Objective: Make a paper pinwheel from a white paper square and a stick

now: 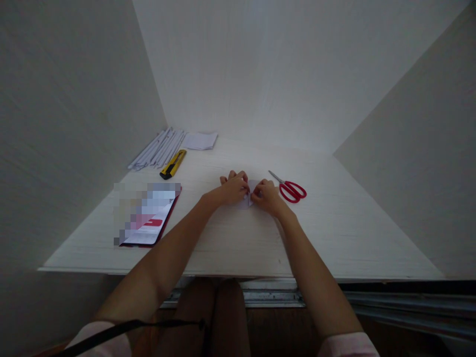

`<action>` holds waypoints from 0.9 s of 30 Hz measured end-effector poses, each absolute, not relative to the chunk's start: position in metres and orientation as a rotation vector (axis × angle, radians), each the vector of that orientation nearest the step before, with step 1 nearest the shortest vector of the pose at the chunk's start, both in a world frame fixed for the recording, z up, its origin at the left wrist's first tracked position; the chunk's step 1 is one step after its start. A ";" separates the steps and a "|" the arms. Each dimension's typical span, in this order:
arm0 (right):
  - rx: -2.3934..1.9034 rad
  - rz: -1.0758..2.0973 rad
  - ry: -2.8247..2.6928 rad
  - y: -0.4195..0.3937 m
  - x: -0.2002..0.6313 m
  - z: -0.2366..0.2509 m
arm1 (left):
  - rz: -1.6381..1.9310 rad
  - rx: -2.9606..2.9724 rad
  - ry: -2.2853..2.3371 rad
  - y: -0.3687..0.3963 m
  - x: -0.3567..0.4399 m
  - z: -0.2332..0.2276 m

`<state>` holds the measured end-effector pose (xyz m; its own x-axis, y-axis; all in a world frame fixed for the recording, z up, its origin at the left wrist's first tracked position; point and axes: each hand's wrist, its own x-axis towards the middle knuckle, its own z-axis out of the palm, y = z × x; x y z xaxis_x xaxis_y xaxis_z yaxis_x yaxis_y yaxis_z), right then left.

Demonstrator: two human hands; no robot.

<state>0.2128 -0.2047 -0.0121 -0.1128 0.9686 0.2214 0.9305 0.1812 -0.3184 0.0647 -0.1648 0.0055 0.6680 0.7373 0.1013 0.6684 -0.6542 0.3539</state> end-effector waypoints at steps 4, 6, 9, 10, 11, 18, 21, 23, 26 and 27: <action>-1.841 0.069 -2.067 -0.207 0.211 -0.011 | 0.383 2.585 1.135 -0.163 0.065 0.003; -1.811 0.083 -2.070 -0.207 0.210 -0.011 | 0.361 2.578 1.120 -0.163 0.065 0.003; -1.664 0.156 -2.131 -0.204 0.212 -0.011 | 0.315 2.580 1.116 -0.164 0.065 0.005; -1.621 0.191 -2.148 -0.203 0.212 -0.011 | 0.307 2.585 1.117 -0.164 0.065 0.005; -1.590 0.227 -2.155 -0.202 0.213 -0.012 | 0.305 2.590 1.120 -0.164 0.065 0.005; -1.516 0.313 -2.124 -0.200 0.217 -0.015 | 0.324 2.608 1.114 -0.162 0.063 0.001; -1.494 0.309 -2.102 -0.201 0.216 -0.015 | 0.326 2.604 1.103 -0.163 0.063 0.001; -1.483 0.326 -2.100 -0.201 0.216 -0.015 | 0.322 2.600 1.095 -0.164 0.063 0.002; -1.485 0.347 -2.095 -0.198 0.217 -0.016 | 0.305 2.610 1.071 -0.164 0.063 0.002; -1.486 0.349 -2.090 -0.198 0.217 -0.017 | 0.303 2.617 1.065 -0.164 0.063 0.002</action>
